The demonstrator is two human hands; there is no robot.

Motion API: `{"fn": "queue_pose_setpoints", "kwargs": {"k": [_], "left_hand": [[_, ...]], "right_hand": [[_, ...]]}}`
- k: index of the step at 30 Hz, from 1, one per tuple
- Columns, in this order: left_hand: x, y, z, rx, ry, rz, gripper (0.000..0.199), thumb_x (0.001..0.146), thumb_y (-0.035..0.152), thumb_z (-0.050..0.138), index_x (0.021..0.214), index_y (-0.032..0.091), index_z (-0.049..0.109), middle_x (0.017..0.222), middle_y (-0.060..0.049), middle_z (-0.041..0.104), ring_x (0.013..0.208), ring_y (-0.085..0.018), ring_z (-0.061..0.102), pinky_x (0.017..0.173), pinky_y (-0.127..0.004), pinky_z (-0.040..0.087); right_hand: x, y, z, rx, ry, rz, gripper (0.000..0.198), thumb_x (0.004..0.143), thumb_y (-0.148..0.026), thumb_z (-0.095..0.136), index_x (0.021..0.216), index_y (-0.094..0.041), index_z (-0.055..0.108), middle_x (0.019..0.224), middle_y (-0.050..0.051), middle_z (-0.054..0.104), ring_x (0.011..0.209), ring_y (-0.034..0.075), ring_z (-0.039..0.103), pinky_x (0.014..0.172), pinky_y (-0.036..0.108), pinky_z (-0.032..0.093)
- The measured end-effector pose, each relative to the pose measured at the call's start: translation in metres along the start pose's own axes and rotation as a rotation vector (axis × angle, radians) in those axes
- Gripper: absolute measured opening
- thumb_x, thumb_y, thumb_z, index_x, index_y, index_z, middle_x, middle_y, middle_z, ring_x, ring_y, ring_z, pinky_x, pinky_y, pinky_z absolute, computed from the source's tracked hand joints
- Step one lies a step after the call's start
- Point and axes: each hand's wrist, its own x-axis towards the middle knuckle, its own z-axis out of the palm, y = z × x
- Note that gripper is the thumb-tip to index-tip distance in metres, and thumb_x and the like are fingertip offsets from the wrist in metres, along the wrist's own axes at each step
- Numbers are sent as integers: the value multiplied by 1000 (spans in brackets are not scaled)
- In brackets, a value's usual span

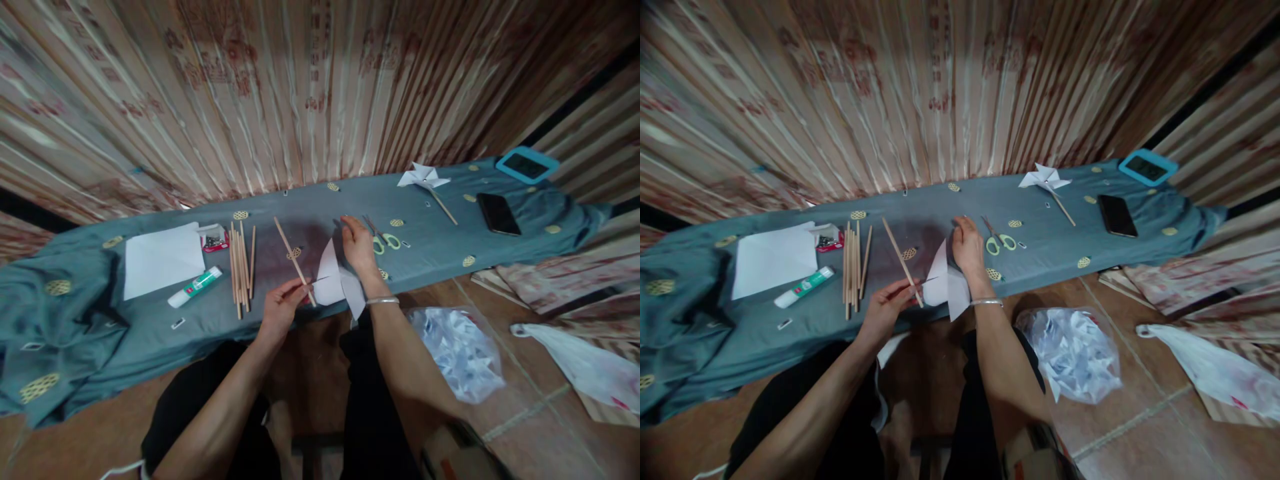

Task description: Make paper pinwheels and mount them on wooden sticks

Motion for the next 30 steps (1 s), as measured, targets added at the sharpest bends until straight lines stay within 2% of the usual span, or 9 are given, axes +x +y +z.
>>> {"fn": "queue_pose_setpoints", "kwargs": {"k": [5, 9, 12, 14, 18, 20, 24, 27, 30], "left_hand": [[-6, 9, -1, 5, -21, 54, 45, 52, 43, 88, 83, 14, 75, 72, -5, 75, 69, -17, 69, 77, -31, 56], [-2, 9, -1, 33, -29, 117, 46, 56, 45, 85, 87, 13, 74, 76, -4, 73, 64, -16, 68, 73, -32, 57], [9, 8, -13, 131, 10, 218, 46, 62, 44, 81, 96, 14, 73, 81, -3, 72, 64, -14, 66, 70, -31, 57], [18, 7, -24, 260, 35, 304, 48, 68, 41, 75, 108, 14, 70, 89, -5, 71, 72, -16, 68, 75, -31, 56], [29, 3, -42, 534, 14, 469, 56, 77, 32, 67, 130, 17, 58, 125, -12, 64, 112, -24, 63, 99, -39, 49], [27, 1, -44, 685, -16, 555, 55, 80, 29, 64, 133, 19, 55, 136, -13, 56, 126, -26, 54, 109, -43, 41], [16, -1, -34, 927, -87, 729, 48, 87, 24, 57, 135, 21, 53, 144, -13, 48, 136, -27, 43, 114, -49, 35], [9, -5, -22, 1004, -266, 881, 33, 92, 21, 53, 124, 22, 62, 142, -12, 52, 138, -26, 39, 114, -50, 35], [7, -13, -16, 1019, -356, 872, 30, 94, 21, 50, 121, 21, 63, 135, -12, 58, 135, -26, 44, 110, -50, 40]], "right_hand": [[7, -5, 1, 25, 38, 27, 34, 86, -18, 42, 106, -15, 70, 115, 14, 72, 110, 25, 64, 103, 43, 46], [9, -13, 7, 46, 55, 31, 35, 88, -22, 41, 107, -15, 70, 115, 14, 72, 108, 25, 65, 99, 42, 48], [14, -15, 10, 77, 67, 31, 35, 89, -24, 41, 108, -15, 70, 113, 13, 72, 107, 24, 65, 98, 40, 48], [17, -14, 11, 97, 82, 27, 35, 90, -25, 42, 107, -15, 70, 111, 13, 72, 106, 24, 65, 98, 39, 48], [22, -11, 13, 99, 107, 16, 32, 89, -24, 44, 105, -17, 70, 111, 11, 72, 107, 22, 66, 97, 38, 49], [24, -9, 14, 91, 108, 13, 31, 89, -22, 44, 105, -15, 70, 110, 11, 73, 106, 22, 66, 98, 38, 49], [28, -7, 17, 71, 80, 32, 32, 89, -21, 44, 106, -14, 70, 111, 12, 72, 107, 22, 66, 99, 37, 48], [31, -6, 22, 73, 51, 52, 31, 89, -19, 45, 105, -15, 70, 113, 12, 72, 109, 22, 65, 100, 37, 48], [33, -6, 25, 96, 13, 47, 30, 88, -17, 45, 105, -15, 70, 114, 13, 72, 111, 24, 65, 100, 40, 48]]}}
